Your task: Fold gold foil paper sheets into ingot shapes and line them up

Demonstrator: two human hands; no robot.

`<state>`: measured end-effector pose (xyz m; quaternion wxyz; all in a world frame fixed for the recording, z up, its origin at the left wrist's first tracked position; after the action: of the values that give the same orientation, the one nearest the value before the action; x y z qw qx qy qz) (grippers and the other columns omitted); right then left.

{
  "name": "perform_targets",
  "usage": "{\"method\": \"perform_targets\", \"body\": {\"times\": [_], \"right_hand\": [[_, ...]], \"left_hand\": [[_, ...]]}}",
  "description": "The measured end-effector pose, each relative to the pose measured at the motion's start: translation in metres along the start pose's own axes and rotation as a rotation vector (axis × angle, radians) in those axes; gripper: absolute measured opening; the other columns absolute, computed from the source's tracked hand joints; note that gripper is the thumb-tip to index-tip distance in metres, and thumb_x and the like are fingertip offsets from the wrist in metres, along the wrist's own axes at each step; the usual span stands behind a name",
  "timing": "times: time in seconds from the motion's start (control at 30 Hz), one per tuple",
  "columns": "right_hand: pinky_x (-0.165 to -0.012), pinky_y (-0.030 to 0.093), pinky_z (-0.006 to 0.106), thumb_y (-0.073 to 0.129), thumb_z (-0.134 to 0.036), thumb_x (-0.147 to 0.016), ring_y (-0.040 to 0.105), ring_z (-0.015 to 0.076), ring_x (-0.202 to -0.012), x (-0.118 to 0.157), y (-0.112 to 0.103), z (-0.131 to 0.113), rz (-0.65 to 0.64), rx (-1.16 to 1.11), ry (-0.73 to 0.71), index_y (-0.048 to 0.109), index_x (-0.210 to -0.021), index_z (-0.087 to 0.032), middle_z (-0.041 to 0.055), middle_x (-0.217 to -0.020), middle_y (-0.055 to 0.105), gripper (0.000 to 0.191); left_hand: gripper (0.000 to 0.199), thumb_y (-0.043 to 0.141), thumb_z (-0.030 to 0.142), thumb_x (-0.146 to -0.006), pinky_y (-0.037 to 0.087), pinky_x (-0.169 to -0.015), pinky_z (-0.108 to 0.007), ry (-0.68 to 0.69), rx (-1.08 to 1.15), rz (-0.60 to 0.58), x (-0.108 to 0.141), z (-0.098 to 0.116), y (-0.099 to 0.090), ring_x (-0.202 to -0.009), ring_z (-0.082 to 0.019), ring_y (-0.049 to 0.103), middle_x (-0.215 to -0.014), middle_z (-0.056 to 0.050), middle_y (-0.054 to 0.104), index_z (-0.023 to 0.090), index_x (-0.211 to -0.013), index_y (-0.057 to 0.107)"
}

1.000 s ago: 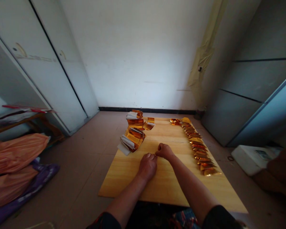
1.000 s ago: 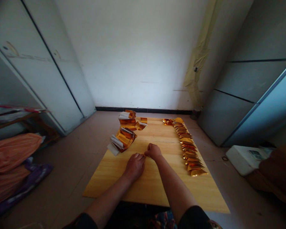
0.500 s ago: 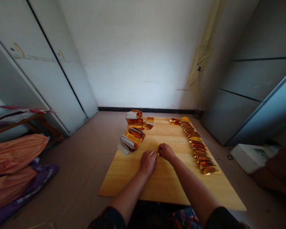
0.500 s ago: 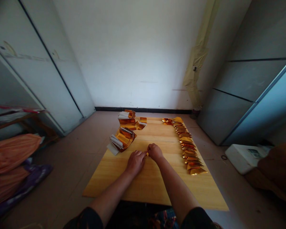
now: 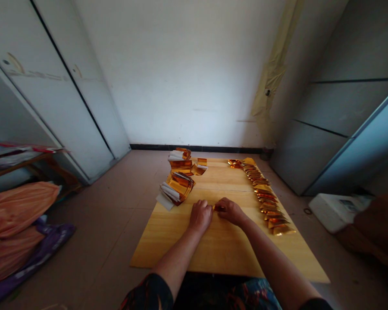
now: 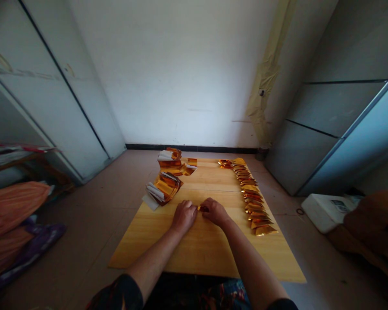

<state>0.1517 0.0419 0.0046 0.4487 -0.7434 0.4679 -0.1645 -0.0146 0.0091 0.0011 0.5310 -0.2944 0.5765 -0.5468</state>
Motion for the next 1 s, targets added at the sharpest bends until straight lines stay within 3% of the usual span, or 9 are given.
{"method": "perform_targets", "body": {"times": [0.3, 0.6, 0.77, 0.9, 1.0], "right_hand": [[-0.065, 0.043, 0.020, 0.055, -0.007, -0.072, 0.053, 0.0109, -0.071, 0.006, -0.004, 0.002, 0.126, 0.006, -0.053, 0.061, -0.073, -0.016, 0.0015, -0.079, 0.055, 0.011], [-0.067, 0.040, 0.023, 0.048, -0.017, -0.089, 0.051, 0.0163, -0.082, 0.016, -0.002, -0.009, 0.060, 0.537, -0.096, 0.062, -0.082, -0.019, 0.0055, -0.084, 0.059, 0.016], [-0.066, 0.038, 0.024, 0.046, -0.017, -0.091, 0.050, 0.0171, -0.083, 0.015, 0.003, -0.013, 0.132, 0.563, -0.027, 0.060, -0.084, -0.019, 0.0060, -0.085, 0.059, 0.016], [-0.068, 0.037, 0.025, 0.045, -0.016, -0.092, 0.050, 0.0170, -0.083, 0.014, 0.008, -0.019, 0.219, 0.530, -0.010, 0.059, -0.085, -0.019, 0.0054, -0.085, 0.058, 0.016], [-0.068, 0.036, 0.025, 0.045, -0.015, -0.091, 0.049, 0.0167, -0.081, 0.015, 0.012, -0.023, 0.262, 0.513, -0.012, 0.059, -0.084, -0.020, 0.0053, -0.083, 0.058, 0.016]], "left_hand": [[0.022, 0.046, 0.018, -0.089, 0.038, -0.071, -0.031, 0.042, -0.090, 0.004, -0.002, 0.001, 0.003, -0.086, -0.021, 0.052, -0.082, -0.008, 0.059, 0.019, -0.081, 0.067], [0.026, 0.040, 0.017, -0.089, 0.042, -0.074, -0.029, -0.005, -0.070, -0.050, -0.005, 0.009, -0.005, -0.087, -0.020, 0.056, -0.086, -0.009, 0.062, 0.016, -0.083, 0.065], [0.020, 0.049, 0.025, -0.086, 0.044, -0.076, -0.025, -0.254, 0.298, -0.006, -0.010, 0.015, -0.006, -0.085, -0.016, 0.060, -0.089, -0.005, 0.067, 0.019, -0.099, 0.063], [0.041, 0.060, 0.020, -0.076, 0.046, -0.070, -0.022, -0.538, 0.669, 0.017, -0.017, 0.018, -0.002, -0.074, -0.013, 0.062, -0.080, 0.001, 0.066, 0.020, -0.116, 0.053], [0.054, 0.060, 0.015, -0.072, 0.047, -0.065, -0.021, -0.633, 0.803, 0.002, -0.021, 0.022, 0.002, -0.071, -0.012, 0.063, -0.081, 0.001, 0.066, 0.020, -0.123, 0.047]]}}
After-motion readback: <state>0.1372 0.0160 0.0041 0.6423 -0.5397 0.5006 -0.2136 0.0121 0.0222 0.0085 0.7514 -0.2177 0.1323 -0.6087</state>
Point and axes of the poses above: each hand's wrist, its own x-axis away from the middle knuckle, its own y-axis out of the palm, z = x × y, the point moved 1 cm from there along -x, towards the middle knuckle
